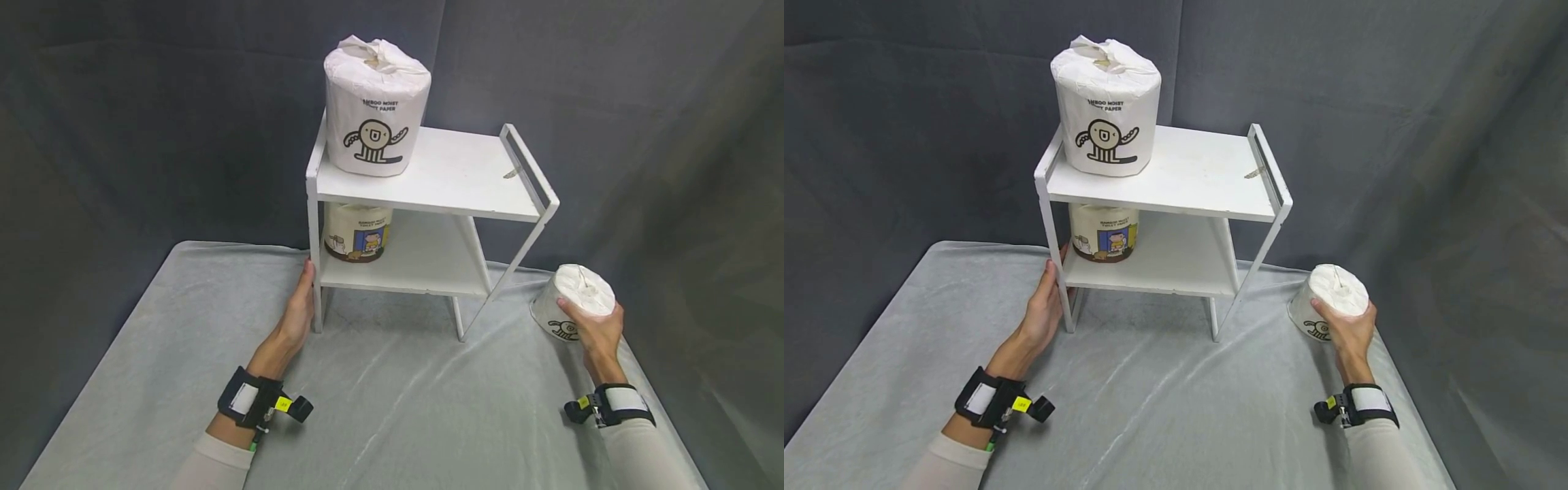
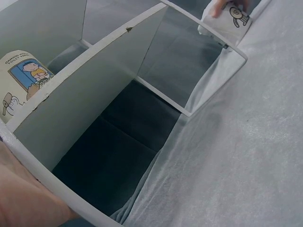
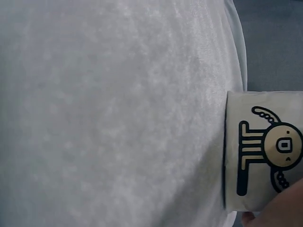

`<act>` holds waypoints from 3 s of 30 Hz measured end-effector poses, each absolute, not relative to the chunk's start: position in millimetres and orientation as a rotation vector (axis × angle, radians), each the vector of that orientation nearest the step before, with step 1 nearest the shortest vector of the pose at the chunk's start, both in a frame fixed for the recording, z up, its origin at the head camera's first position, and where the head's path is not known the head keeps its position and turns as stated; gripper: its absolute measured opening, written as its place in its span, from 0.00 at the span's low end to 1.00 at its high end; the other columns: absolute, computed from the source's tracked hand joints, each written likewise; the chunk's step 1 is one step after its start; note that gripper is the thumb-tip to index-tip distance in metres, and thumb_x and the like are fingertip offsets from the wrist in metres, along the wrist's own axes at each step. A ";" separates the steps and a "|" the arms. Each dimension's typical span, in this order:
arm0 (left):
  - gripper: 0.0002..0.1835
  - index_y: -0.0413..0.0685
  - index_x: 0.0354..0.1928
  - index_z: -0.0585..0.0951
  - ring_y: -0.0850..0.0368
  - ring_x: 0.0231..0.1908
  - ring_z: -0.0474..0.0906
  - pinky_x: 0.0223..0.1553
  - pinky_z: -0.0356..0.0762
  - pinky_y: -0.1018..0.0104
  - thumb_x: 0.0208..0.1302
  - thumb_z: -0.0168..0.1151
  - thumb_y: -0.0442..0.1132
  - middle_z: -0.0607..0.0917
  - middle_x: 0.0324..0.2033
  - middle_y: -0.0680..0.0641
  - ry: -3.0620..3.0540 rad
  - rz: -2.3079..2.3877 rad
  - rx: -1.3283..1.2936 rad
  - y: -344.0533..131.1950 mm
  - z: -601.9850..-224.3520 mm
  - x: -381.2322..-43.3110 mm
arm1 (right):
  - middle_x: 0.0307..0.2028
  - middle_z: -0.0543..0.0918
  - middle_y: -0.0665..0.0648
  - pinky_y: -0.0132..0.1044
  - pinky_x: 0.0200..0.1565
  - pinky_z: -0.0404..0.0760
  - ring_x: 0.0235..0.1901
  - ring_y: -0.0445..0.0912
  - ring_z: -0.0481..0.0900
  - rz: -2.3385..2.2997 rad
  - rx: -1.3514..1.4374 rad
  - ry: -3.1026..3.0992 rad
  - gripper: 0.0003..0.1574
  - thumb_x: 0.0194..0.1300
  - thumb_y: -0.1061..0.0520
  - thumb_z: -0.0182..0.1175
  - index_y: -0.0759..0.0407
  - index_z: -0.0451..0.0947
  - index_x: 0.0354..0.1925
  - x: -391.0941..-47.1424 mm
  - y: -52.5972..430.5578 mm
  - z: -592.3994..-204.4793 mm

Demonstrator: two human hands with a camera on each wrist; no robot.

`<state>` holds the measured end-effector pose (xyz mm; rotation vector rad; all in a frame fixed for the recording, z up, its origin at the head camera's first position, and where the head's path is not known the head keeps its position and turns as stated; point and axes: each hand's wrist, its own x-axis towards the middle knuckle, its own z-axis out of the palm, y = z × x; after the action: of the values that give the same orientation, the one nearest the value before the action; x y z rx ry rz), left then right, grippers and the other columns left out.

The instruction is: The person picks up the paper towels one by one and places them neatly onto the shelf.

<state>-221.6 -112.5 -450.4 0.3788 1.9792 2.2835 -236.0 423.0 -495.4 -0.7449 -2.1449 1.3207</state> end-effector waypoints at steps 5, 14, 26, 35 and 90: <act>0.47 0.54 0.76 0.25 0.57 0.74 0.17 0.70 0.18 0.45 0.68 0.23 0.72 0.23 0.76 0.50 1.978 2.290 0.377 -112.1 -449.9 -220.8 | 0.70 0.63 0.56 0.46 0.67 0.62 0.66 0.49 0.63 1.323 -0.851 -2.154 0.71 0.42 0.38 0.77 0.51 0.50 0.76 -236.2 422.8 -496.6; 0.47 0.52 0.77 0.25 0.56 0.74 0.17 0.70 0.18 0.46 0.69 0.23 0.71 0.23 0.76 0.48 1.975 2.298 0.388 -111.3 -451.6 -220.7 | 0.67 0.67 0.54 0.45 0.66 0.63 0.64 0.47 0.65 1.295 -0.889 -2.108 0.69 0.39 0.36 0.78 0.50 0.56 0.74 -236.9 422.1 -500.3; 0.47 0.54 0.76 0.25 0.57 0.73 0.16 0.70 0.18 0.45 0.68 0.23 0.72 0.23 0.76 0.50 1.971 2.285 0.377 -111.3 -451.9 -220.1 | 0.69 0.66 0.53 0.45 0.67 0.62 0.65 0.47 0.63 1.246 -0.918 -2.135 0.71 0.39 0.32 0.76 0.49 0.54 0.75 -233.0 423.3 -502.2; 0.47 0.55 0.77 0.25 0.57 0.74 0.17 0.70 0.18 0.44 0.67 0.22 0.73 0.24 0.76 0.51 1.990 2.261 0.364 -112.6 -449.1 -221.6 | 0.68 0.66 0.54 0.46 0.66 0.63 0.65 0.48 0.64 1.253 -0.900 -2.125 0.69 0.39 0.34 0.76 0.48 0.56 0.74 -233.3 422.7 -500.4; 0.47 0.53 0.77 0.26 0.58 0.74 0.17 0.70 0.19 0.47 0.69 0.23 0.71 0.24 0.77 0.51 1.977 2.296 0.407 -111.9 -449.1 -221.9 | 0.60 0.72 0.52 0.41 0.54 0.68 0.55 0.43 0.69 1.209 -0.725 -2.218 0.58 0.44 0.43 0.78 0.50 0.63 0.70 -188.3 405.2 -467.2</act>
<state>-221.9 -111.9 -449.1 0.4067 1.9767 2.2960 -188.3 405.2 -467.2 -0.7253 -2.2180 1.2086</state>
